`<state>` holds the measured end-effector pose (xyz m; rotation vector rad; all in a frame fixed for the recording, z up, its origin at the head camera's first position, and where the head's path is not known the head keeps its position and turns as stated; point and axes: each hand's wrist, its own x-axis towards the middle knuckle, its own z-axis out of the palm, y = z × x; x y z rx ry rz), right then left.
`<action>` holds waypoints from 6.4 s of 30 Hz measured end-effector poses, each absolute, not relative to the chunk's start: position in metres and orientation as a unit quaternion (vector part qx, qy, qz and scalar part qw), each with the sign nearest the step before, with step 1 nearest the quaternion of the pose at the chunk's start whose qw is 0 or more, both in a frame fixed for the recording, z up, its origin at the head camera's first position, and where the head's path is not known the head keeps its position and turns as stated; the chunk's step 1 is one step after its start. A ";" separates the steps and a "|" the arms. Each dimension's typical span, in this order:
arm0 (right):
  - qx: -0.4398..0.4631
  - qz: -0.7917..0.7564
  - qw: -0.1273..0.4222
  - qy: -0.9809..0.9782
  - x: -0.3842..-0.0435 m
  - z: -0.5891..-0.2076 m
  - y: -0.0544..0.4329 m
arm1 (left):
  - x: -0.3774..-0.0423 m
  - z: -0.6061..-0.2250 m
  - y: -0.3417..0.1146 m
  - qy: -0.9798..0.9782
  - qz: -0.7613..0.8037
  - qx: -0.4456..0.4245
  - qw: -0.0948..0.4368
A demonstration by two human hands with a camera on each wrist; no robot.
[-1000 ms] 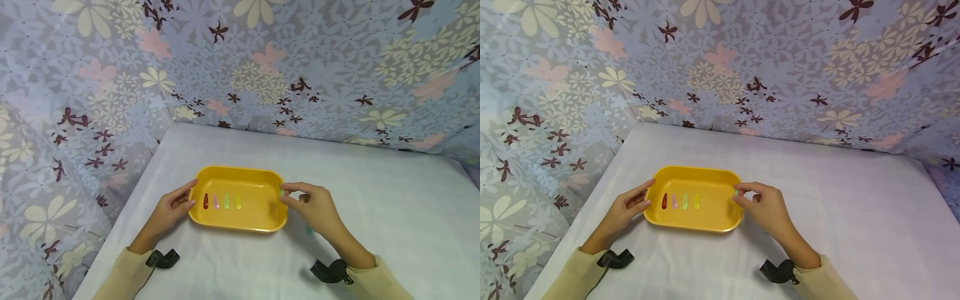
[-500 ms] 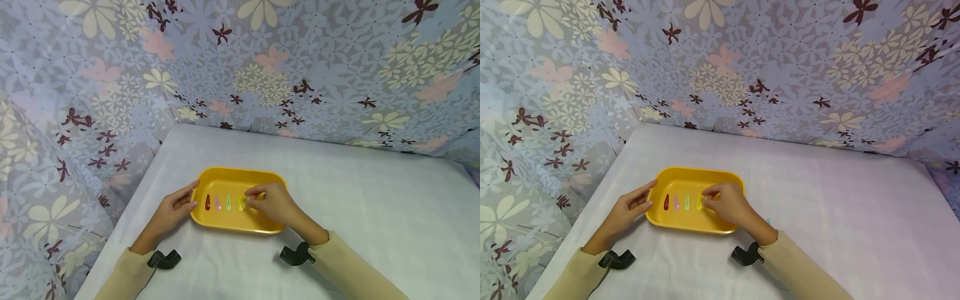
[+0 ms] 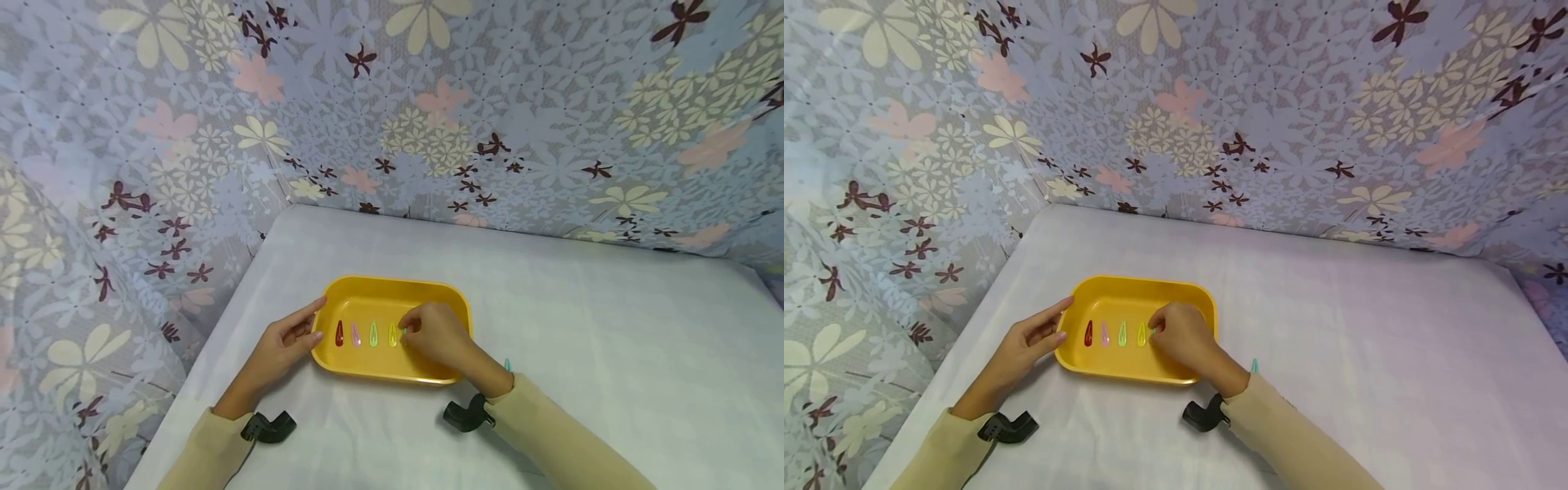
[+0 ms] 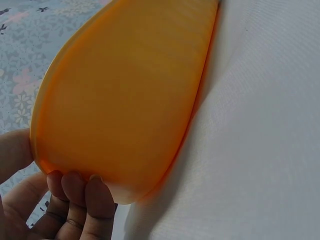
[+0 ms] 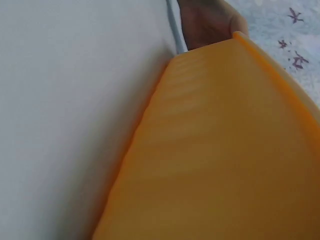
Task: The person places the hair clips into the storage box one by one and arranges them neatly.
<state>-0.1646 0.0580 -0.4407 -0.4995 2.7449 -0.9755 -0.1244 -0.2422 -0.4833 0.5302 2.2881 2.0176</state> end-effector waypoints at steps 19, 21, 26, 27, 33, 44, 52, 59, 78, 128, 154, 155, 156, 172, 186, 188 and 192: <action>-0.206 -0.433 -0.038 0.877 -0.144 -0.385 0.103 | -0.120 -0.483 -0.241 0.752 0.638 0.165 0.024; -0.194 -0.445 -0.035 0.874 -0.135 -0.383 0.118 | -0.120 -0.483 -0.240 0.751 0.639 0.164 0.026; -0.131 -0.457 -0.021 0.879 -0.111 -0.396 0.160 | -0.121 -0.483 -0.239 0.753 0.637 0.165 0.024; -0.115 -0.455 -0.021 0.883 -0.107 -0.400 0.168 | -0.121 -0.483 -0.239 0.753 0.636 0.165 0.024; -0.013 -0.463 0.015 0.886 -0.087 -0.438 0.213 | -0.121 -0.484 -0.241 0.754 0.635 0.168 0.020; -0.063 -0.447 -0.009 0.892 -0.079 -0.482 0.238 | -0.118 -0.487 -0.242 0.751 0.637 0.172 0.019; -0.102 -0.408 -0.038 0.907 -0.080 -0.486 0.234 | -0.120 -0.480 -0.240 0.755 0.631 0.176 0.014; -0.122 -0.401 -0.039 0.907 -0.079 -0.487 0.229 | -0.120 -0.480 -0.240 0.758 0.628 0.175 0.016; -0.082 -0.400 -0.018 0.913 -0.074 -0.479 0.217 | -0.119 -0.482 -0.240 0.752 0.632 0.187 0.009; -0.135 -0.452 0.021 0.881 -0.117 -0.421 0.147 | -0.121 -0.485 -0.243 0.760 0.628 0.167 0.012; -0.241 -0.213 0.007 0.947 -0.149 -0.433 0.068 | -0.123 -0.478 -0.245 0.764 0.622 0.170 0.015; -0.238 -0.209 0.007 0.949 -0.149 -0.433 0.067 | -0.123 -0.478 -0.245 0.764 0.622 0.169 0.015; -0.235 -0.205 0.006 0.950 -0.149 -0.434 0.067 | -0.123 -0.479 -0.245 0.764 0.622 0.168 0.016; -0.214 -0.136 -0.006 0.967 -0.147 -0.439 0.065 | -0.123 -0.480 -0.243 0.768 0.619 0.165 0.016; -0.231 -0.066 -0.013 0.971 -0.145 -0.436 0.064 | -0.123 -0.482 -0.244 0.769 0.616 0.169 0.013; -0.206 -0.121 -0.008 0.971 -0.147 -0.436 0.065 | -0.123 -0.481 -0.244 0.770 0.615 0.169 0.015; -0.176 -0.203 -0.001 0.963 -0.150 -0.435 0.064 | -0.123 -0.480 -0.243 0.771 0.614 0.170 0.015</action>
